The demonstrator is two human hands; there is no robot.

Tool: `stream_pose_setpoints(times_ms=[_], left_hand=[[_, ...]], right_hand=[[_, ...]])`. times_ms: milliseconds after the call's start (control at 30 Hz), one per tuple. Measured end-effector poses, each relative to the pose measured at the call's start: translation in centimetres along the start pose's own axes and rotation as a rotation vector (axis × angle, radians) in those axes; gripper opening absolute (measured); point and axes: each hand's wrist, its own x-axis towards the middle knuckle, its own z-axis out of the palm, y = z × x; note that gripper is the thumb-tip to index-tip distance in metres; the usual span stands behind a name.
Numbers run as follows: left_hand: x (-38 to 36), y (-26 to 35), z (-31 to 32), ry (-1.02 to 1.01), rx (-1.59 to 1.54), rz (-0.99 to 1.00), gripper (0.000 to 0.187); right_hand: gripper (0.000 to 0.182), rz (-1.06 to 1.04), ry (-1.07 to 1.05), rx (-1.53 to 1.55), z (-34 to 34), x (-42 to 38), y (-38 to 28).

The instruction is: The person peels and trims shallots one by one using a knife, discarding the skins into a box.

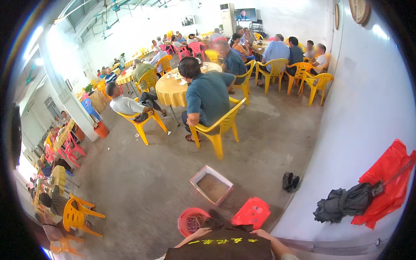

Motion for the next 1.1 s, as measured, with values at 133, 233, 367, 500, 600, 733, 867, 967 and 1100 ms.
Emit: stream_pose_setpoints(times_ms=[133,233,367,500,600,733,867,967,1100], left_hand=[[0.0,-0.6,-0.4,0.127,-0.009,-0.031,0.053],[-0.5,0.5,-1.7,0.158,-0.031,-0.073,0.048],[-1.2,0.7,-3.4,0.314,-0.072,-0.04,0.043],[-0.7,-1.0,-5.3,0.357,-0.042,-0.023,0.036],[0.2,-3.1,-6.9,0.37,0.117,0.085,0.035],[1.5,-5.4,-9.9,0.421,0.112,0.043,0.04],[1.5,-5.3,-11.1,0.596,-0.072,-0.275,0.046],[1.0,-5.6,-11.4,0.822,-0.109,-0.479,0.04],[0.6,-8.6,-9.7,1.451,-0.478,-0.529,0.04]], right_hand=[[0.043,0.047,0.216,-0.091,-0.5,1.9,1.0],[0.045,0.049,0.373,-0.086,-0.8,3.6,0.6],[0.052,0.069,0.443,-0.06,-0.1,6.7,0.2],[0.057,0.059,0.434,-0.191,0.6,11.1,1.3],[0.059,0.126,0.346,-0.194,0.8,14.4,1.8],[0.056,-0.033,0.374,-0.274,-0.8,17.6,-1.4],[0.051,0.09,0.391,-0.097,-3.0,15.5,-8.9],[0.049,0.043,0.547,-0.071,-4.3,17.0,-8.7],[0.044,-0.058,0.882,-0.247,-3.9,15.5,-5.4]])
